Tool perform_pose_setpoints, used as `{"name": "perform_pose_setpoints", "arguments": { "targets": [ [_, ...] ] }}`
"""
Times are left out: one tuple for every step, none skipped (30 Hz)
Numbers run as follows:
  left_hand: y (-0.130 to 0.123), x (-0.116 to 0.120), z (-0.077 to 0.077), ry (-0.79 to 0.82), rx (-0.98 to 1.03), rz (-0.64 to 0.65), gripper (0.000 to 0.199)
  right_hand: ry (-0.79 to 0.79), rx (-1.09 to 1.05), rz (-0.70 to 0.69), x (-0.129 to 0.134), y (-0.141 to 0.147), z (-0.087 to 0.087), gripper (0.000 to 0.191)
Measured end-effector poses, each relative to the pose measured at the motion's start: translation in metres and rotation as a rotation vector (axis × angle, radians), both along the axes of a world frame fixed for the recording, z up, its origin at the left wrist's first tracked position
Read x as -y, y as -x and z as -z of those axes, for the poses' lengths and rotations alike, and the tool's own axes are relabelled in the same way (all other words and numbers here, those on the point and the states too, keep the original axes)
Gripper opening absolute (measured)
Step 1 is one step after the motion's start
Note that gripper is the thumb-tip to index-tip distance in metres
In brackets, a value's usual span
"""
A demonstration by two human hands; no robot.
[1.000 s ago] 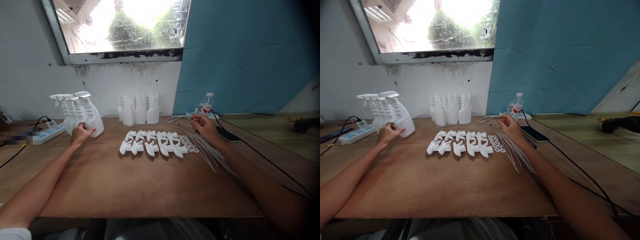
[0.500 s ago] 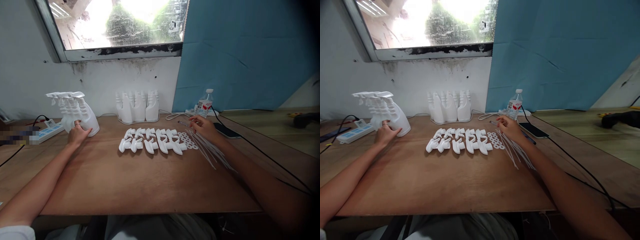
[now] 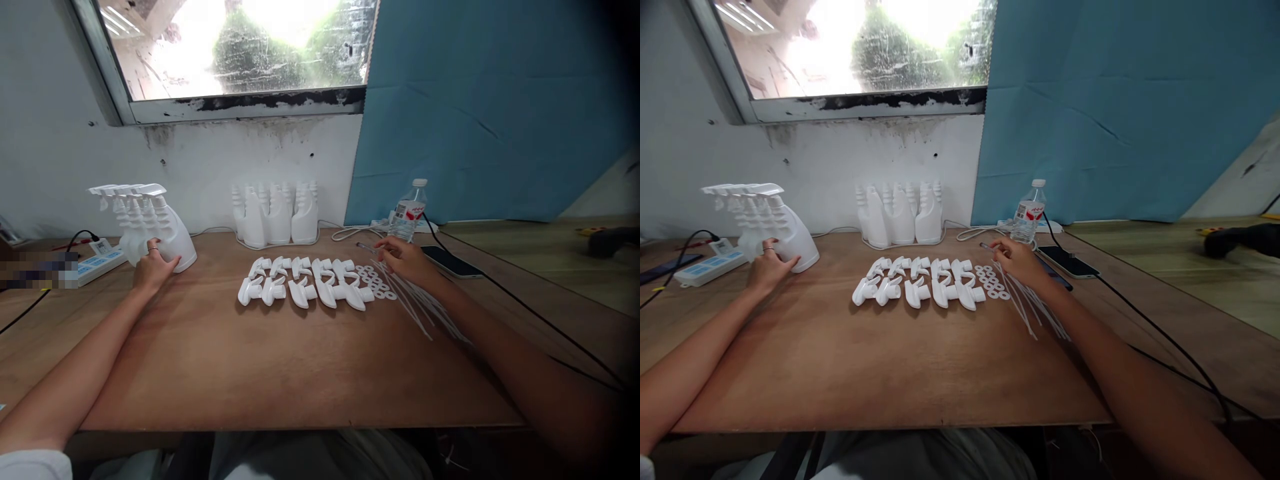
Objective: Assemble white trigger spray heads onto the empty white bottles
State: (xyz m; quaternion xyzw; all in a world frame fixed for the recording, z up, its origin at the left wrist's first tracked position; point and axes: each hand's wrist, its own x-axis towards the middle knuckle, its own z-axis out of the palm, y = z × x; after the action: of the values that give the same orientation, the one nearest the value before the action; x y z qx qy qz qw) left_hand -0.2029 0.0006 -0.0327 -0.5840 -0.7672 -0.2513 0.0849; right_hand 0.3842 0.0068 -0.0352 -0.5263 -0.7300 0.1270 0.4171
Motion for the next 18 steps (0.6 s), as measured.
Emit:
{"name": "perform_pose_setpoints", "arguments": {
  "targets": [
    [0.0006, -0.0007, 0.0006, -0.005, -0.015, -0.03, 0.082, -0.004, 0.011, -0.001, -0.0009, -0.0008, 0.0009, 0.017],
    [0.0011, -0.0012, 0.0011, -0.012, -0.033, -0.065, 0.081, -0.01, 0.025, -0.002, -0.0016, -0.0014, 0.0017, 0.017],
    [0.0015, -0.0013, 0.0014, -0.018, -0.052, -0.096, 0.08, -0.02, 0.044, -0.001, -0.0021, -0.0018, 0.0022, 0.018],
    [0.0018, -0.0011, 0.0015, -0.017, -0.067, -0.108, 0.079, -0.029, 0.067, 0.0, -0.0023, -0.0021, 0.0026, 0.018],
    [0.0021, -0.0008, 0.0014, -0.015, -0.079, -0.116, 0.079, -0.036, 0.092, 0.002, -0.0024, -0.0022, 0.0027, 0.018],
    [0.0024, -0.0003, 0.0012, -0.014, -0.091, -0.121, 0.079, -0.04, 0.118, 0.005, -0.0023, -0.0024, 0.0027, 0.019],
    [0.0028, 0.0003, 0.0009, -0.011, -0.101, -0.125, 0.079, -0.041, 0.142, 0.007, -0.0023, -0.0025, 0.0027, 0.019],
    [0.0032, 0.0008, 0.0006, -0.009, -0.11, -0.127, 0.079, -0.039, 0.16, 0.007, -0.0024, -0.0027, 0.0028, 0.02],
    [0.0036, 0.0013, 0.0003, -0.007, -0.117, -0.129, 0.079, -0.035, 0.175, 0.007, -0.0026, -0.0029, 0.0029, 0.02],
    [0.004, 0.0017, 0.0001, -0.005, -0.124, -0.13, 0.079, -0.035, 0.187, 0.006, -0.0029, -0.0031, 0.0032, 0.021],
    [0.0043, 0.0021, -0.0001, -0.004, -0.129, -0.13, 0.079, -0.038, 0.197, 0.007, -0.0034, -0.0034, 0.0036, 0.021],
    [0.0044, 0.0025, -0.0002, -0.004, -0.134, -0.131, 0.079, -0.042, 0.212, 0.011, -0.0038, -0.0037, 0.004, 0.022],
    [0.0044, 0.0028, -0.0004, -0.003, -0.137, -0.132, 0.079, -0.046, 0.23, 0.017, -0.0042, -0.0039, 0.0044, 0.022],
    [0.0041, 0.0032, -0.0005, -0.003, -0.14, -0.133, 0.079, -0.049, 0.249, 0.024, -0.0044, -0.0041, 0.0048, 0.023],
    [0.0035, 0.0035, -0.0007, -0.003, -0.141, -0.134, 0.078, -0.048, 0.269, 0.03, -0.0045, -0.0042, 0.005, 0.024],
    [0.0028, 0.0039, -0.001, -0.003, -0.141, -0.135, 0.078, -0.045, 0.289, 0.035, -0.0042, -0.0043, 0.005, 0.024],
    [0.0019, 0.0044, -0.0012, -0.003, -0.139, -0.133, 0.078, -0.041, 0.307, 0.038, -0.0038, -0.0043, 0.0049, 0.024],
    [0.0009, 0.0049, -0.0015, -0.003, -0.139, -0.133, 0.078, -0.038, 0.321, 0.04, -0.0033, -0.0045, 0.0046, 0.024]
  ]
}}
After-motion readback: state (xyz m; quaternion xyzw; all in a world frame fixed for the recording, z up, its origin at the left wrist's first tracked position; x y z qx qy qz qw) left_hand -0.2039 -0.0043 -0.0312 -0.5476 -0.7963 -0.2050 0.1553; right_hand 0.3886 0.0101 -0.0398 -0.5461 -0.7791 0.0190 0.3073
